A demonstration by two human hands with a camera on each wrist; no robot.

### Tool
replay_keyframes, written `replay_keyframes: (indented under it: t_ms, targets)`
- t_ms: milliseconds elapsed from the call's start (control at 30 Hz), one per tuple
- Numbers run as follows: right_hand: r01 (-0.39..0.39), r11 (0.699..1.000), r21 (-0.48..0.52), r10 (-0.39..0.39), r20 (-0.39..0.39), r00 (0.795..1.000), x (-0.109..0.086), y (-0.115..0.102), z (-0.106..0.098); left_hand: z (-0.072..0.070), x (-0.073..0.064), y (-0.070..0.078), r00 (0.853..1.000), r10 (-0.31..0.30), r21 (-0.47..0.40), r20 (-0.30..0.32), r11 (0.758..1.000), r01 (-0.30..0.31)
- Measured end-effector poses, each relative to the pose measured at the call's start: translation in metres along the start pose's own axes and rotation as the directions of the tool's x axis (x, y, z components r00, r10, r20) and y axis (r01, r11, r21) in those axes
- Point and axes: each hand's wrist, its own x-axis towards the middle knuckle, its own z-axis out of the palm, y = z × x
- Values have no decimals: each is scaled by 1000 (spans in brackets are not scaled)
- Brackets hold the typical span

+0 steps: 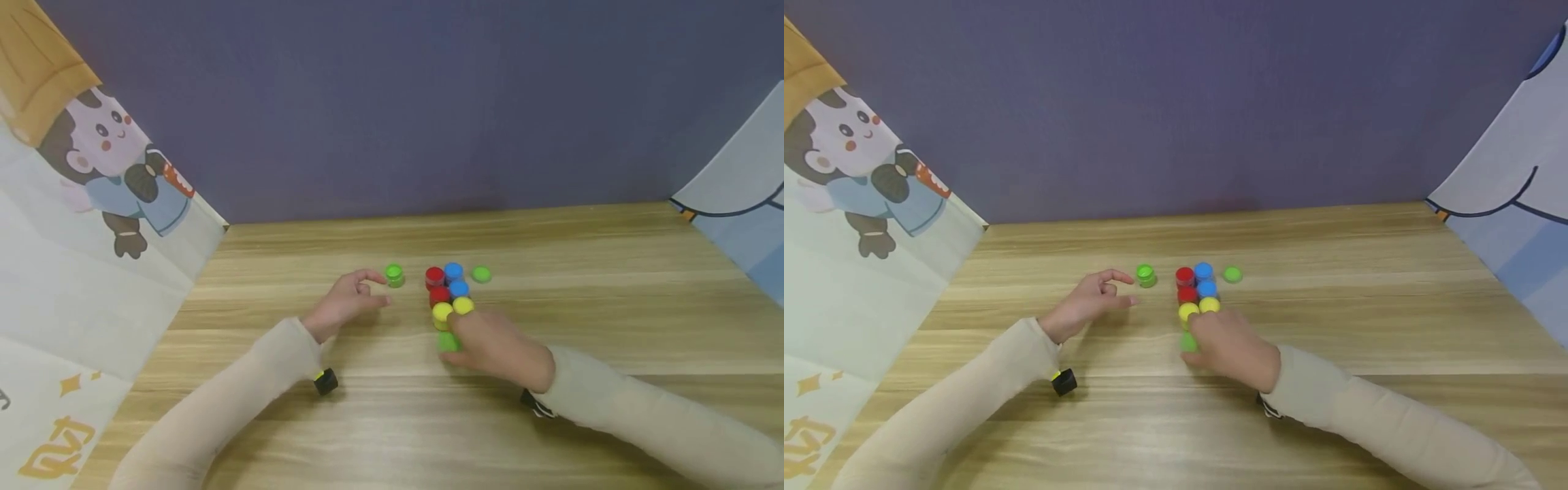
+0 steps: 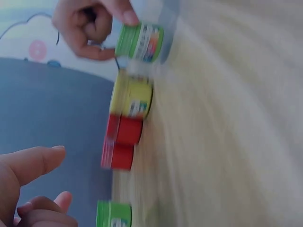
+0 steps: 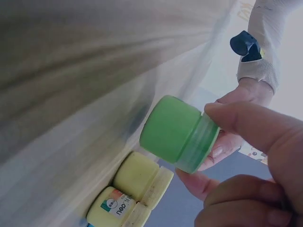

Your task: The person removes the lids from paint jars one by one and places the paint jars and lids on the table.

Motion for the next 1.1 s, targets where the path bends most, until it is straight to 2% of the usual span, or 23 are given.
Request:
replay_keyframes:
  t_ms: [133, 300, 433, 567, 700, 933, 1100]
  targets:
    - [10, 999, 33, -11, 37, 999, -4, -1, 2, 12, -10, 2, 997, 26, -26, 76, 999, -24]
    - [59, 997, 39, -61, 52, 997, -9, -2, 2, 25, -23, 8, 985, 41, -56, 166, 998, -32]
    - [101, 993, 59, -104, 62, 993, -15, -4, 2, 34, -32, 11, 976, 39, -51, 213, 998, -29]
    - [121, 989, 80, -128, 90, 988, -19, -7, 2, 41, -38, 11, 970, 46, -51, 238, 998, -35]
    - [107, 989, 99, -119, 118, 986, -22, -9, 2, 48, -44, 10, 965, 41, -35, 259, 999, -33]
    - [170, 980, 99, -180, 98, 979, -26, -7, 7, 59, -51, 7, 957, 33, -46, 288, 999, -21]
    - [184, 977, 103, -194, 96, 976, -26, -4, 9, 66, -51, 3, 946, 36, -64, 321, 998, -16]
